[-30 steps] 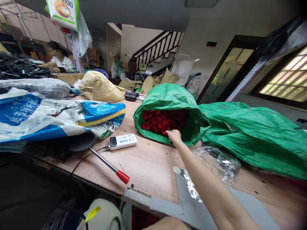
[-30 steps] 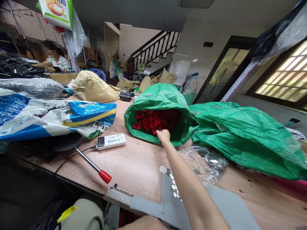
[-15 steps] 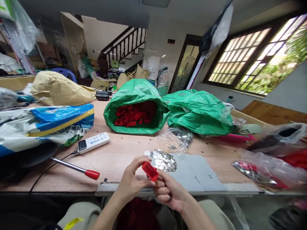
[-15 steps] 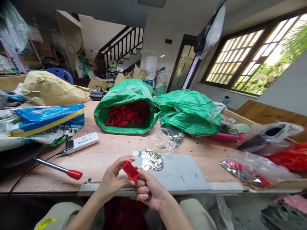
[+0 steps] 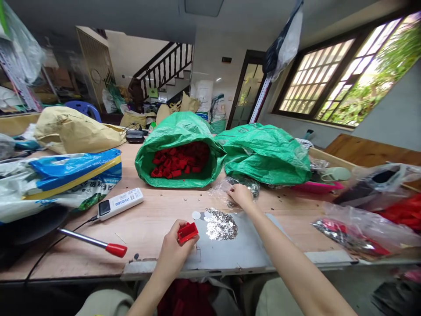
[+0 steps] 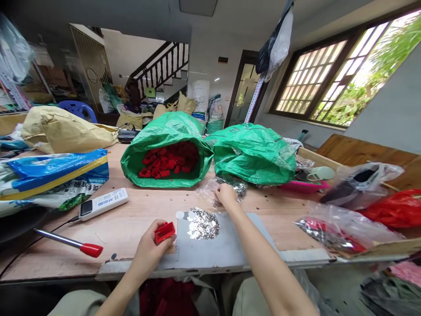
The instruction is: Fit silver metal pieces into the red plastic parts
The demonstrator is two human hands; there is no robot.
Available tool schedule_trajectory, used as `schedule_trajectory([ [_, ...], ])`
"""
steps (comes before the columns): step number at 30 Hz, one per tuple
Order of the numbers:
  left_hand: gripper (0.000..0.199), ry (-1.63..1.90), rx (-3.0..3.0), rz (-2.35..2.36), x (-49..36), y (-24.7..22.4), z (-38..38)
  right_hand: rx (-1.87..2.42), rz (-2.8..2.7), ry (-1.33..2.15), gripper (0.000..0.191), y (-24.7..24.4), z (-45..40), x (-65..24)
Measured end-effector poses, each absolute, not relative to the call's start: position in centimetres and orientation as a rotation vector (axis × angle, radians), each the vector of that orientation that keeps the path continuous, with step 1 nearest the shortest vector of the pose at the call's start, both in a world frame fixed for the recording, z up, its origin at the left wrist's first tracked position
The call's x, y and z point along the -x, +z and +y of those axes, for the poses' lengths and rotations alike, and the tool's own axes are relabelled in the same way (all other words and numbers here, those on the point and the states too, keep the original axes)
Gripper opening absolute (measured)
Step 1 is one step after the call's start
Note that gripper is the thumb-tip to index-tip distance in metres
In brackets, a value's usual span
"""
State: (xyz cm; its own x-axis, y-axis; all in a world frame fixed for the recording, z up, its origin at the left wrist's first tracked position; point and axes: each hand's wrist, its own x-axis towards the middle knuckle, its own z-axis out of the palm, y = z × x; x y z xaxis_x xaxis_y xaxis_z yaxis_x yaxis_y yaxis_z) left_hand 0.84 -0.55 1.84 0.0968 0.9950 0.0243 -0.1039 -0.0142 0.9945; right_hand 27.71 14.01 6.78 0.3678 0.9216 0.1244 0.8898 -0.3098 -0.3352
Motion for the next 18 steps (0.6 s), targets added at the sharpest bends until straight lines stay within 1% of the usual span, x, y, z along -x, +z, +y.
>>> schedule_trajectory([
  [5, 0.052, 1.271, -1.002, 1.029, -0.8, 1.6, -0.7, 2.226, -1.568, 0.102, 0.008, 5.9, 13.7, -27.5],
  [7, 0.051, 1.286, -0.980, 1.037, -0.5, 1.6, -0.7, 2.132, -1.575, 0.117, 0.010, 6.2, 12.2, -26.8],
  [9, 0.044, 1.283, -1.028, 1.058, -0.1, 1.8, -0.4, 2.015, -1.596, 0.173, 0.013, 6.5, 10.2, -25.4],
  [10, 0.040, 1.286, -1.074, 1.076, 0.1, 1.9, -0.3, 1.941, -1.613, 0.245, 0.016, 6.6, 9.1, -24.4],
  [12, 0.029, 1.305, -1.174, 1.120, 0.6, 2.0, 0.1, 1.773, -1.619, 0.490, 0.032, 6.6, 6.7, -22.0],
  [14, 0.022, 1.330, -1.248, 1.164, 0.8, 2.1, 0.4, 1.497, -1.501, 0.940, 0.046, 6.6, 4.6, -19.6],
  [16, 0.020, 1.344, -1.319, 1.193, 0.8, 2.0, 0.4, 1.337, -1.435, 1.130, 0.049, 6.4, 3.2, -17.8],
  [18, 0.019, 1.347, -1.411, 1.214, 0.7, 1.9, 0.3, 1.299, -1.476, 1.109, 0.044, 6.1, 2.6, -16.8],
])
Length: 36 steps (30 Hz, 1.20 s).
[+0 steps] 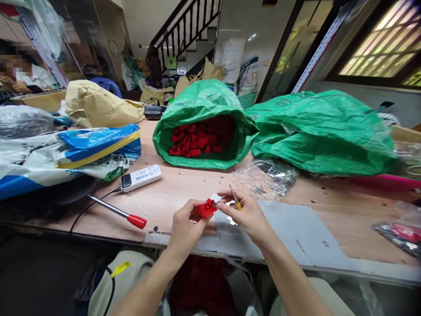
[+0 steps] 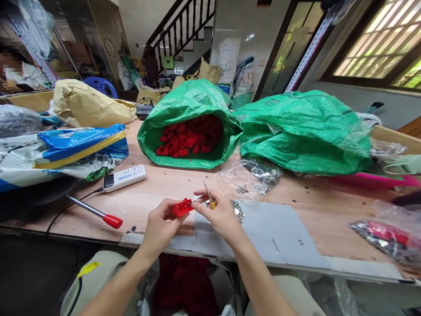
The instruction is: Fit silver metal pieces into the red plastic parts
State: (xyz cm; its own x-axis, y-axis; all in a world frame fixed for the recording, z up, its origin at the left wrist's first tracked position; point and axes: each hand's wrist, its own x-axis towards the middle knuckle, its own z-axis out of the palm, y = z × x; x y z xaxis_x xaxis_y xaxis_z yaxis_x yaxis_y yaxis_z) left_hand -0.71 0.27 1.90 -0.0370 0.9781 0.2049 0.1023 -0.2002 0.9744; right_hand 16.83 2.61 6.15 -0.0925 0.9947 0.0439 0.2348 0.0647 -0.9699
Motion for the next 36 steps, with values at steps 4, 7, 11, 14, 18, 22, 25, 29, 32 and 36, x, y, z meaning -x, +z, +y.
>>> schedule_trajectory([
  [4, 0.017, 1.371, -1.610, 1.245, 0.5, 1.6, -0.1, 1.308, -1.619, 0.949, 0.035, 5.4, 2.5, -16.8],
  [7, 0.017, 1.374, -1.753, 1.247, 0.4, 1.4, -0.1, 1.310, -1.655, 0.905, 0.033, 4.8, 2.4, -17.3],
  [11, 0.022, 1.345, -1.857, 1.246, 0.3, 1.1, -0.1, 1.347, -1.672, 0.917, 0.031, 4.5, 2.1, -17.4],
  [14, 0.022, 1.336, -1.902, 1.250, 0.2, 1.0, -0.1, 1.356, -1.643, 0.913, 0.031, 4.6, 2.1, -17.5],
  [18, 0.024, 1.319, -1.957, 1.245, 0.3, 0.8, -0.2, 1.356, -1.638, 0.926, 0.031, 4.8, 2.1, -17.5],
  [22, 0.023, 1.315, -1.938, 1.212, 0.4, 0.8, -0.4, 1.330, -1.556, 1.124, 0.034, 4.7, 2.1, -17.3],
  [25, 0.021, 1.363, -1.913, 1.187, 0.5, 1.0, -0.6, 1.293, -1.340, 1.502, 0.045, 4.9, 1.9, -17.3],
  [29, 0.022, 1.522, -1.950, 1.194, 0.5, 1.2, -0.5, 1.176, -1.148, 1.892, 0.048, 5.5, 1.8, -17.7],
  [32, 0.023, 1.625, -1.935, 1.182, 0.5, 1.2, -0.2, 1.115, -1.132, 1.931, 0.048, 5.7, 1.9, -18.2],
  [36, 0.025, 1.638, -1.945, 1.156, 0.5, 1.4, -0.1, 1.138, -1.179, 1.859, 0.046, 5.5, 2.2, -18.6],
])
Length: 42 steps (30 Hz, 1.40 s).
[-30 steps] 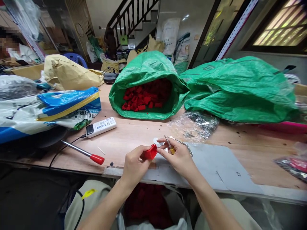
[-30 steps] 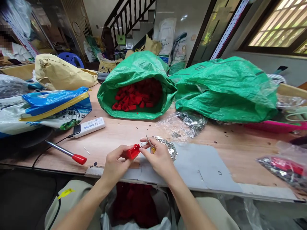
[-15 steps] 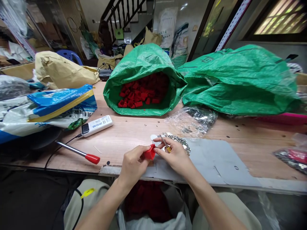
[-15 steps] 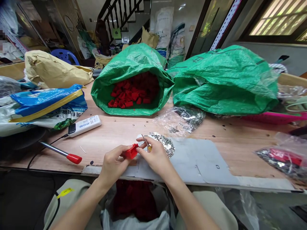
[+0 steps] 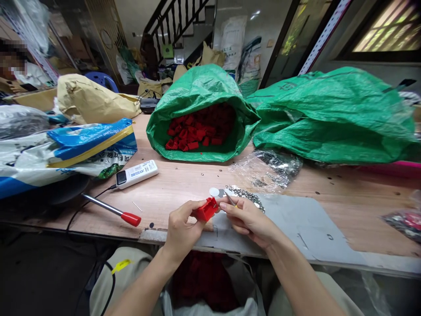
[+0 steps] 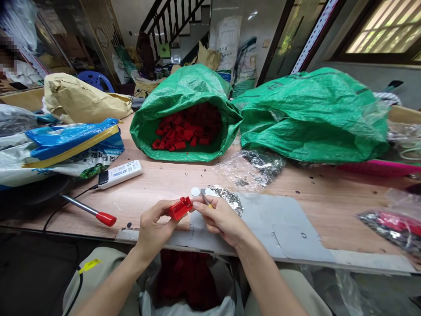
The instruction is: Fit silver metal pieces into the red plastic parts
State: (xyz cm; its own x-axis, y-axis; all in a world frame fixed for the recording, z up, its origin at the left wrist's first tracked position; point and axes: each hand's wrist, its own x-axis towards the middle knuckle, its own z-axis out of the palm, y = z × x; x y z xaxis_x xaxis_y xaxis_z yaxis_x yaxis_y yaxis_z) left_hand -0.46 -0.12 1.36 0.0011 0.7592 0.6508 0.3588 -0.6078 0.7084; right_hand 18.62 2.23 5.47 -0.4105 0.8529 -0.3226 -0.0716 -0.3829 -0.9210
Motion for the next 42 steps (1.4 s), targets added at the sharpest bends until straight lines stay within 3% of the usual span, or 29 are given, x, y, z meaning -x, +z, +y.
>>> schedule_trajectory([
  [8, 0.024, 1.629, -2.152, 1.084, 0.7, 1.0, 0.2, 1.268, -1.381, 1.514, 0.039, 4.7, 1.8, -17.2],
  [15, 0.026, 1.654, -2.091, 1.106, 0.6, 1.1, 0.0, 1.209, -1.343, 1.569, 0.044, 4.8, 1.7, -17.5],
  [25, 0.032, 1.594, -2.113, 1.069, 0.2, 0.7, -0.1, 1.293, -1.463, 1.377, 0.038, 4.5, 1.5, -17.4],
  [36, 0.030, 1.751, -2.148, 1.020, 0.7, 1.5, 0.0, 1.156, -1.304, 1.538, 0.045, 4.3, 0.9, -16.0],
  [42, 0.027, 1.787, -2.130, 0.975, 0.7, 1.9, 0.0, 1.095, -1.118, 1.791, 0.046, 4.6, 0.9, -16.1],
])
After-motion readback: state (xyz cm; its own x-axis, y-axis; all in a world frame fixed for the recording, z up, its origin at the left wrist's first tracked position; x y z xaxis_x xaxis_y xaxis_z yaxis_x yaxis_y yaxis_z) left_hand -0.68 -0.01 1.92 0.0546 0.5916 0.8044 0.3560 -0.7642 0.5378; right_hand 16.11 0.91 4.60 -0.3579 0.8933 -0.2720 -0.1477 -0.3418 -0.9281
